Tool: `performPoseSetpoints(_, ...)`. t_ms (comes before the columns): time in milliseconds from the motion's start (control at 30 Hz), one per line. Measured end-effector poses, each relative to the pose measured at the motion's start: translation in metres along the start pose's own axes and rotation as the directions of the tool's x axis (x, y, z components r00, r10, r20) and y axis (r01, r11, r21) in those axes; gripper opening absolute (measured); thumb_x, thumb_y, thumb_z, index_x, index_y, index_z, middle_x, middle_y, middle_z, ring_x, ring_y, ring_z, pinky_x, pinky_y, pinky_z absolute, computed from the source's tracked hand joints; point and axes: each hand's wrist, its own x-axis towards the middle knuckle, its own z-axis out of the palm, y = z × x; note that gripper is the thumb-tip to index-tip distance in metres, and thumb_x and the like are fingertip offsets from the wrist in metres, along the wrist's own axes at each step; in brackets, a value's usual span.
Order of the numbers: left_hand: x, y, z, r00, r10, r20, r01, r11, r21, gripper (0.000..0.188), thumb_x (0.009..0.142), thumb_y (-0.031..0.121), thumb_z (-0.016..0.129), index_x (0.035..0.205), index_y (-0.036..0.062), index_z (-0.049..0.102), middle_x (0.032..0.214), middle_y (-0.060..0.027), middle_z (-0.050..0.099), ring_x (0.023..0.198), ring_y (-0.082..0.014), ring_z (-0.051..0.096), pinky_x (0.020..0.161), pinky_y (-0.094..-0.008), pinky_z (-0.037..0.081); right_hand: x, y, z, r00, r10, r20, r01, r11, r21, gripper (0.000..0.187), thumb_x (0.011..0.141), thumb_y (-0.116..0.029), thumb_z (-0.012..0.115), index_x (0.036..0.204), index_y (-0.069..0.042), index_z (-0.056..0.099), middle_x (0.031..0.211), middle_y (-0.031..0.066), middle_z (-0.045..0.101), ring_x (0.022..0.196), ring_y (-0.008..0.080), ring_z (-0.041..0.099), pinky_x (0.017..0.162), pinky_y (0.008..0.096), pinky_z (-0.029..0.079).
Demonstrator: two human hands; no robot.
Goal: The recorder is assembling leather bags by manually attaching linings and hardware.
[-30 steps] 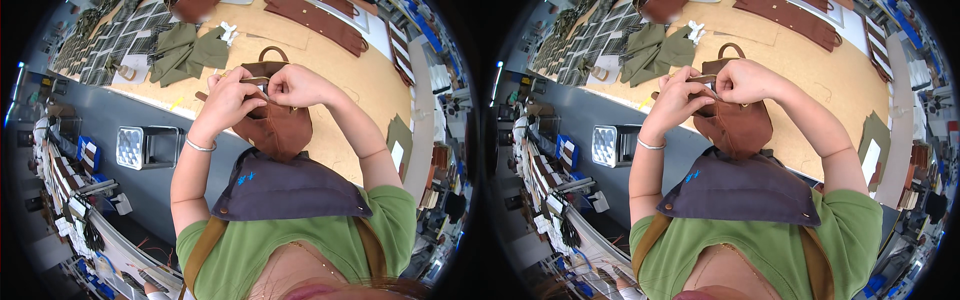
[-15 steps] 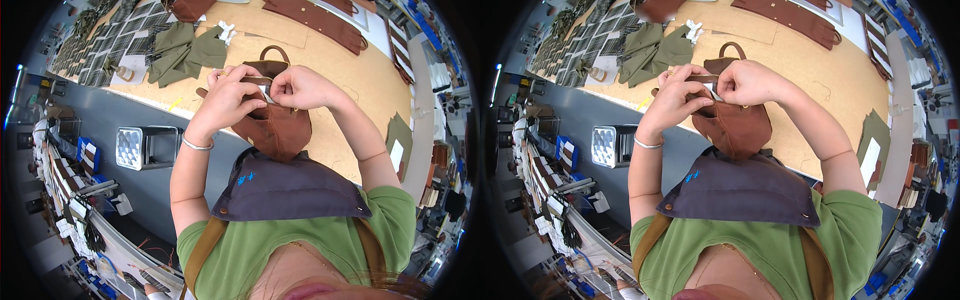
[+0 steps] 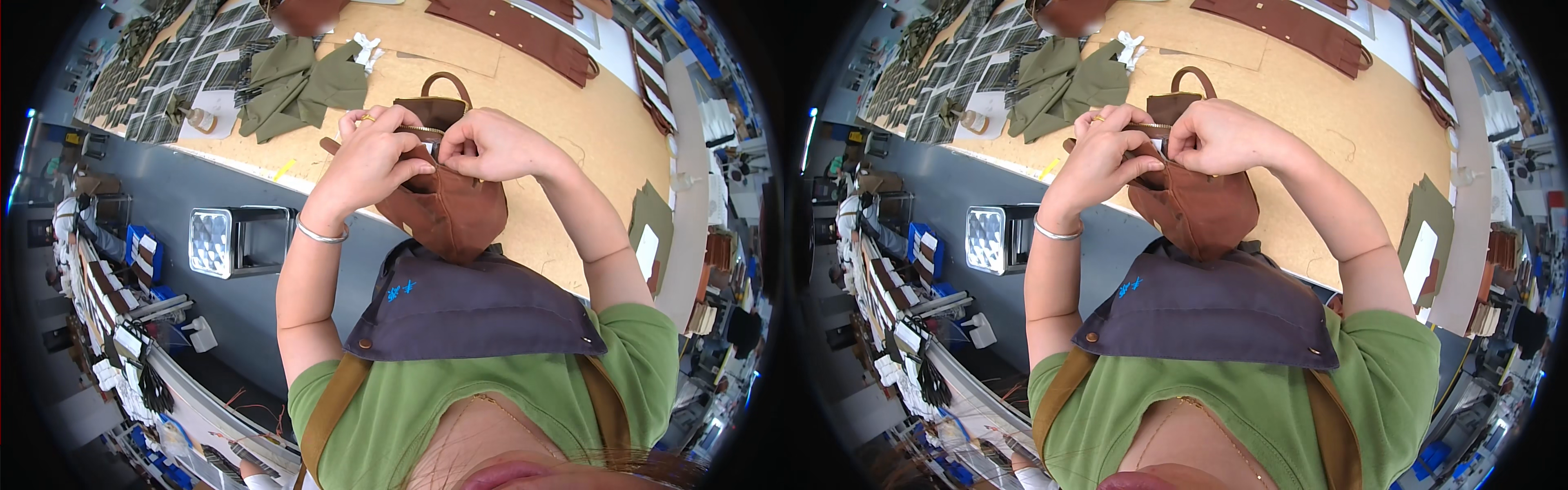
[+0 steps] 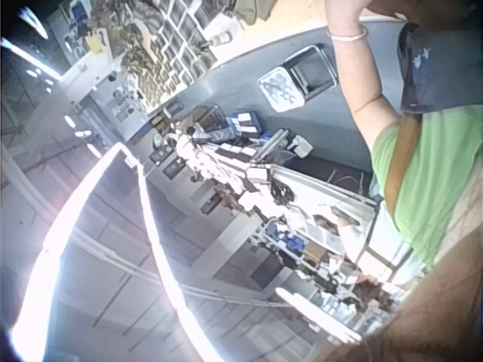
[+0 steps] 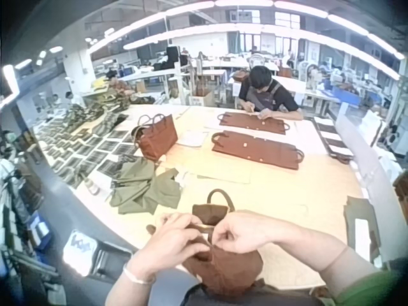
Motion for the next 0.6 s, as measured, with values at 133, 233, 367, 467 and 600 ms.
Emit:
performPoseSetpoints(133, 0.0001, 0.0007, -0.0003, 1.0, 0.002, 0.0, -0.002, 1.0, 0.012, 0.021, 0.079, 0.028, 0.077, 0.085, 0.0077, 0.075, 0.109, -0.0045, 0.058, 0.109, -0.0244, 0.053, 0.104, -0.047, 0.026, 0.0008, 0.0047, 0.0047, 0.999, -0.025, -0.039, 0.027, 0.998, 0.05, 0.01, 0.08, -0.01, 0.066, 0.083, -0.004, 0.072, 0.064, 0.0023, 0.065, 0.057, 0.0094, 0.058, 0.055, 0.0271, 0.046)
performPoseSetpoints(233, 0.0001, -0.0006, 0.001, 1.0, 0.008, -0.01, -0.008, 1.0, 0.022, 0.021, 0.079, 0.028, 0.077, 0.085, 0.0077, 0.075, 0.109, -0.0045, 0.058, 0.109, -0.0243, 0.054, 0.104, -0.0468, 0.026, 0.0014, 0.0032, 0.0066, 0.998, -0.007, -0.059, 0.01, 0.999, 0.047, 0.009, 0.08, -0.01, 0.066, 0.082, -0.004, 0.072, 0.064, 0.0023, 0.065, 0.057, 0.0092, 0.058, 0.055, 0.027, 0.046)
performPoseSetpoints(367, 0.0002, -0.0008, 0.0001, 1.0, -0.006, 0.02, 0.005, 1.0, 0.021, 0.021, 0.079, 0.027, 0.077, 0.085, 0.0073, 0.075, 0.109, -0.0048, 0.058, 0.108, -0.0242, 0.054, 0.103, -0.0463, 0.026, 0.0009, 0.0011, 0.0085, 0.998, -0.019, -0.057, 0.021, 0.999, 0.038, 0.008, 0.08, -0.009, 0.065, 0.082, -0.004, 0.071, 0.064, 0.0023, 0.065, 0.057, 0.0089, 0.058, 0.055, 0.0266, 0.046)
performPoseSetpoints(467, -0.0001, 0.0016, -0.0022, 0.999, -0.016, 0.039, 0.015, 0.999, 0.037, 0.022, 0.08, 0.027, 0.076, 0.083, 0.0055, 0.073, 0.114, -0.0069, 0.06, 0.11, -0.0258, 0.053, 0.1, -0.0426, 0.028, 0.0004, 0.0021, 0.0085, 0.998, -0.041, -0.053, 0.044, 0.998, 0.055, 0.008, 0.08, -0.009, 0.065, 0.082, -0.004, 0.071, 0.064, 0.0024, 0.065, 0.057, 0.0089, 0.058, 0.056, 0.0264, 0.046)
performPoseSetpoints(600, 0.0006, 0.0023, -0.0046, 0.998, -0.019, 0.056, 0.018, 1.0, 0.011, 0.023, 0.08, 0.028, 0.077, 0.082, 0.0054, 0.073, 0.114, -0.0069, 0.059, 0.11, -0.0259, 0.053, 0.099, -0.0428, 0.027, -0.0011, 0.0005, 0.0068, 0.998, -0.055, -0.044, 0.057, 0.997, 0.055, 0.008, 0.08, -0.009, 0.065, 0.082, -0.004, 0.072, 0.065, 0.0025, 0.065, 0.057, 0.0091, 0.059, 0.056, 0.0263, 0.047)
